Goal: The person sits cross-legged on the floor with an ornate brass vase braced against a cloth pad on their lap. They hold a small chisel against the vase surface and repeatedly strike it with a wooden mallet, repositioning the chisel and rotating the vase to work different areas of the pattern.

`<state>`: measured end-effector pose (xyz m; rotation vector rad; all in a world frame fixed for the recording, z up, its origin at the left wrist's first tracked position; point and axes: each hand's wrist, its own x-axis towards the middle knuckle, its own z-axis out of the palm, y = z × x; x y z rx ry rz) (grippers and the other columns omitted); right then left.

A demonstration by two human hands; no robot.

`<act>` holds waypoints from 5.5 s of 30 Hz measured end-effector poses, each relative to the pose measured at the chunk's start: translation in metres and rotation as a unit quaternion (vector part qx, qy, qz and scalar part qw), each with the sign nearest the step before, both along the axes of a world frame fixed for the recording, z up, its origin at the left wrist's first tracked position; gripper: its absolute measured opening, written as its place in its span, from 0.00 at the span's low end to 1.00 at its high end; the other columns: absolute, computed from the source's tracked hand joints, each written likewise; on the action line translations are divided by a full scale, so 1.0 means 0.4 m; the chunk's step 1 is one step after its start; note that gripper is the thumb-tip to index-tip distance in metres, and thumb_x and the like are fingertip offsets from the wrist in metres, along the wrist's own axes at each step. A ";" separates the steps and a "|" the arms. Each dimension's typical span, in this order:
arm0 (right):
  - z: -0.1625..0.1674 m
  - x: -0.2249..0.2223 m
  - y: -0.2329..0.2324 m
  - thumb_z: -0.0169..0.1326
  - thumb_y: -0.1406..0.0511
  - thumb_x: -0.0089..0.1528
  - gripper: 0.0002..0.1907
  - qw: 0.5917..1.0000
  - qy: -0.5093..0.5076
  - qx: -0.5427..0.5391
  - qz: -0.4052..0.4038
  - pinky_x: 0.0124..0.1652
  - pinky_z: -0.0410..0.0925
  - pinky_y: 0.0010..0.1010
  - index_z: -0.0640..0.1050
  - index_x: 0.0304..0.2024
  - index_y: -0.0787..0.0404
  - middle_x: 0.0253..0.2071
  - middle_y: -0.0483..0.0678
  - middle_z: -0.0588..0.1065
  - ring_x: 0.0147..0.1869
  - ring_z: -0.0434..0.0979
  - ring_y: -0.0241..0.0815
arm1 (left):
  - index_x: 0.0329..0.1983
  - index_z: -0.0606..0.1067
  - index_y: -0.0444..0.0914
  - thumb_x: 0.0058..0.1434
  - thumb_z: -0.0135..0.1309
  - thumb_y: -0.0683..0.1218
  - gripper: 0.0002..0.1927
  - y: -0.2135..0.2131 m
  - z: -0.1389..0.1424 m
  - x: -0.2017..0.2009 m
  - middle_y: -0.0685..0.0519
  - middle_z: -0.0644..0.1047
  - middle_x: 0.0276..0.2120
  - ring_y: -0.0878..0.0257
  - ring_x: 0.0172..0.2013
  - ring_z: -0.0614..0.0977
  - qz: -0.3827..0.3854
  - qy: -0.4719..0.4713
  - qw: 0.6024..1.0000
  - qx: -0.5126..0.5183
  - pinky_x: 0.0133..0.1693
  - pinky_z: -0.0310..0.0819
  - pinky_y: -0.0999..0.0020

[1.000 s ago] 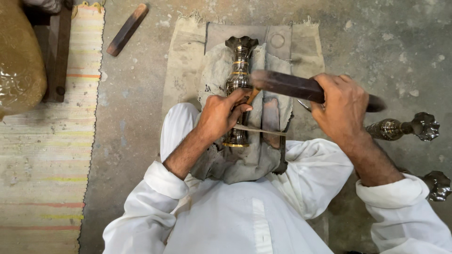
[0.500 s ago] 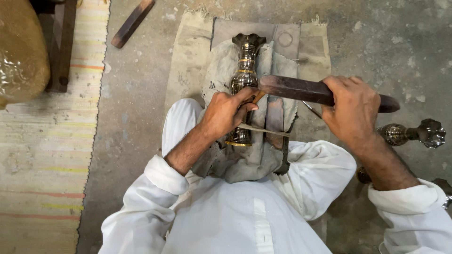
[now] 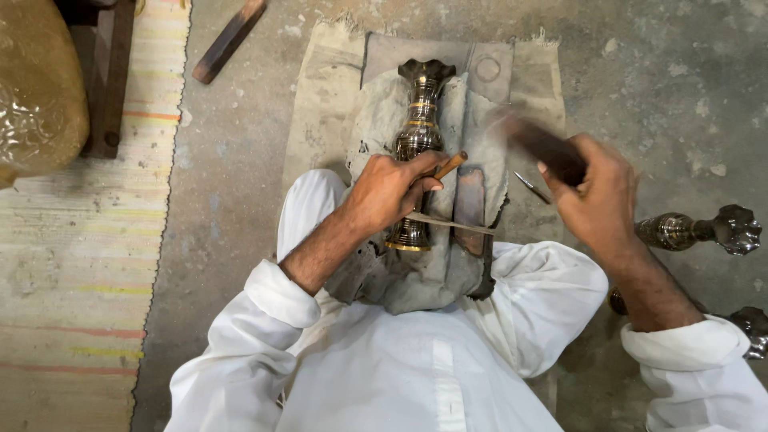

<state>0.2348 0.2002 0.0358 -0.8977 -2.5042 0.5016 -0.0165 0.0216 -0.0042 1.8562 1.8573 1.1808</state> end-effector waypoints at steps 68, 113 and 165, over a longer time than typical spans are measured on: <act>0.060 -0.005 -0.012 0.65 0.71 0.54 0.16 0.972 -0.179 0.148 0.041 0.45 0.69 0.43 0.80 0.45 0.60 0.38 0.51 0.79 0.43 0.79 0.52 | 0.59 0.74 0.42 0.68 0.62 0.47 0.18 -0.033 -0.023 0.010 0.49 0.84 0.38 0.57 0.34 0.88 0.056 -0.082 0.993 0.061 0.34 0.83 0.63; 0.027 -0.024 0.025 0.64 0.70 0.59 0.07 0.987 -0.069 0.130 0.059 0.41 0.66 0.40 0.78 0.36 0.61 0.30 0.49 0.76 0.38 0.76 0.47 | 0.56 0.74 0.40 0.67 0.61 0.50 0.18 -0.003 -0.005 -0.008 0.45 0.82 0.29 0.47 0.27 0.84 0.013 -0.016 1.000 0.022 0.29 0.77 0.56; 0.102 -0.149 0.083 0.63 0.70 0.66 0.08 0.983 0.097 0.067 0.142 0.41 0.69 0.32 0.75 0.42 0.65 0.36 0.46 0.77 0.40 0.77 0.37 | 0.59 0.73 0.38 0.65 0.63 0.44 0.20 -0.030 -0.089 0.043 0.48 0.85 0.38 0.61 0.37 0.89 0.179 -0.156 0.969 0.074 0.35 0.84 0.68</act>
